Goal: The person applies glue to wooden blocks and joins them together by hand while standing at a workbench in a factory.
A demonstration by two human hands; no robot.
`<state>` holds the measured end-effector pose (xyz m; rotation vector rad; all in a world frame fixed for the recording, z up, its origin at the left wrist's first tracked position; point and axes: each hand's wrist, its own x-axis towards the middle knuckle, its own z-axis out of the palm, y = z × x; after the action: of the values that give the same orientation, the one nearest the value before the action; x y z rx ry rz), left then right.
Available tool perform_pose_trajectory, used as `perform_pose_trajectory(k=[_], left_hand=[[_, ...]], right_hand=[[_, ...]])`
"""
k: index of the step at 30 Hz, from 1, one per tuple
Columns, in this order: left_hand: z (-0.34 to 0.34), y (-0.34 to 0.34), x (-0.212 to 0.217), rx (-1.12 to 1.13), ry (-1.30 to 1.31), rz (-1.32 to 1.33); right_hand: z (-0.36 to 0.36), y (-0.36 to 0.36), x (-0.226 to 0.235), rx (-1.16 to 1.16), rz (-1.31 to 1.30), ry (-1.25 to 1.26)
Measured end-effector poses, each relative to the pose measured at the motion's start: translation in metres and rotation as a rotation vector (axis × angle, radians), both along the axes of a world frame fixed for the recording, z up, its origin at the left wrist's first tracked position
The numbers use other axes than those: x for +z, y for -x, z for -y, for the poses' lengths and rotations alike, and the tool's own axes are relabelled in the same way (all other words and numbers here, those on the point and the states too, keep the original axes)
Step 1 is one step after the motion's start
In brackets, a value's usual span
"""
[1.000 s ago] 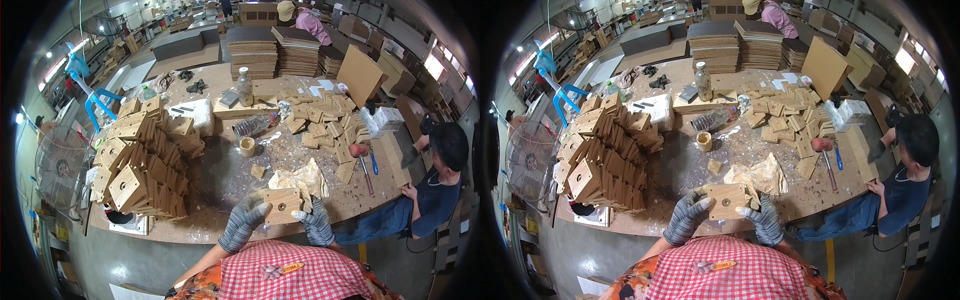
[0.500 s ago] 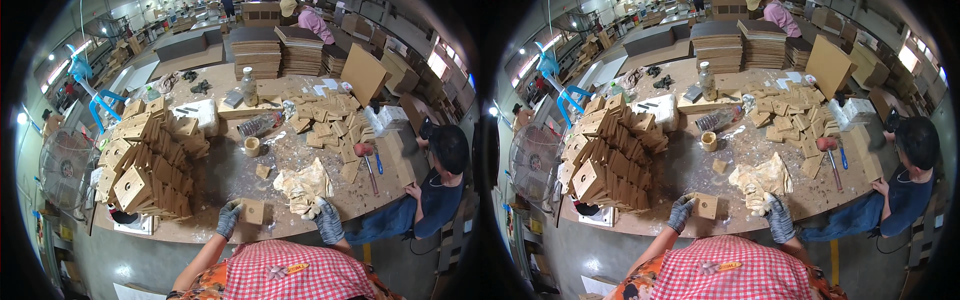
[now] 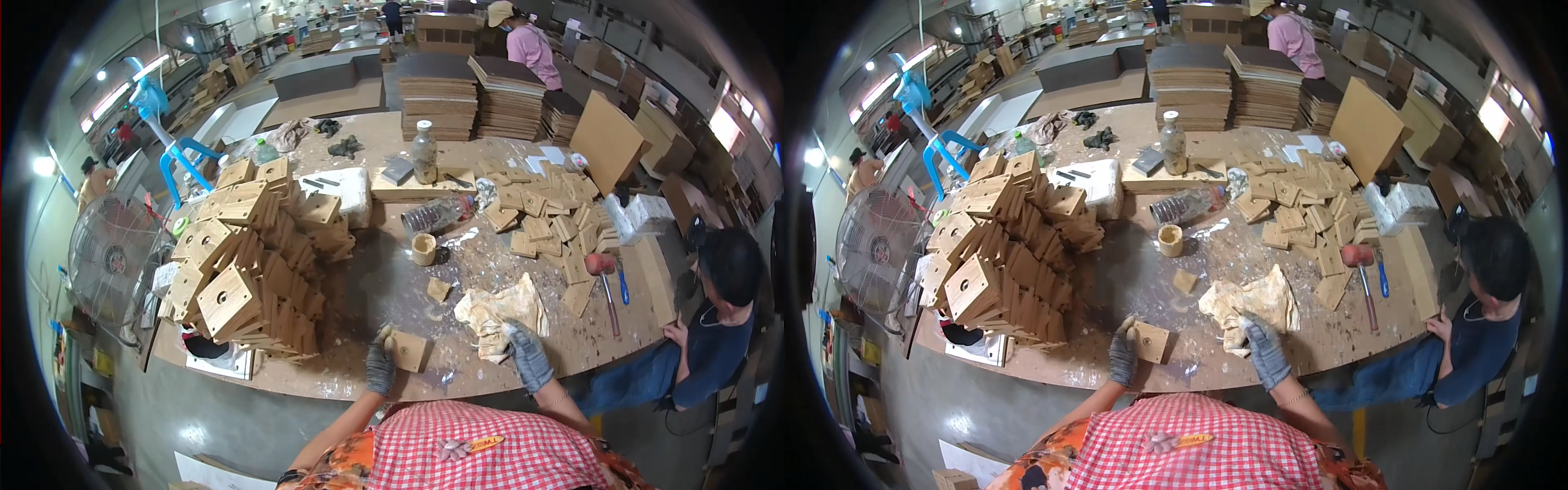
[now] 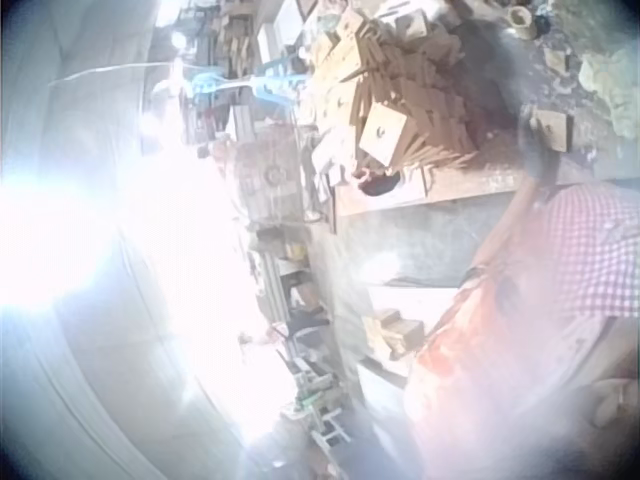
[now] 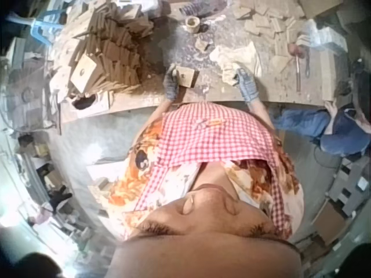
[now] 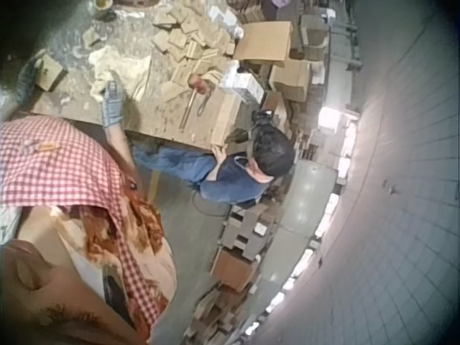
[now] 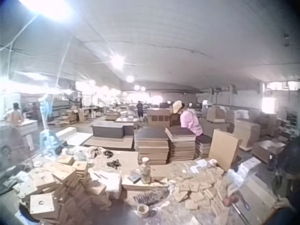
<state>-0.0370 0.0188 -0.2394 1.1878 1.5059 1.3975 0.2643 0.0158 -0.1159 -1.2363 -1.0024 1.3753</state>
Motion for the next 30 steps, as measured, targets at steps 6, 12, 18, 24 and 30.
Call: perform_pose_trajectory(k=[6, 12, 18, 24, 30], left_hand=[[0.010, -0.006, 0.013, 0.161, -0.032, 0.071], [0.007, -0.005, 0.013, 0.215, -0.028, 0.127], [0.006, 0.000, 0.008, 0.274, -0.046, -0.178], [-0.001, -0.002, 0.005, 0.278, -0.040, -0.263], [0.000, 0.002, 0.021, 0.261, 0.064, -0.256]], right_hand=[[-0.119, 0.038, -0.023, 0.100, 0.756, -0.718], [-0.211, 0.100, -0.039, 0.189, 1.195, -0.559], [-0.241, 0.138, -0.038, 0.190, 1.418, -0.615], [-0.234, 0.113, -0.054, 0.004, 1.352, -0.748], [-0.178, 0.120, -0.060, 0.398, 1.465, -0.279]])
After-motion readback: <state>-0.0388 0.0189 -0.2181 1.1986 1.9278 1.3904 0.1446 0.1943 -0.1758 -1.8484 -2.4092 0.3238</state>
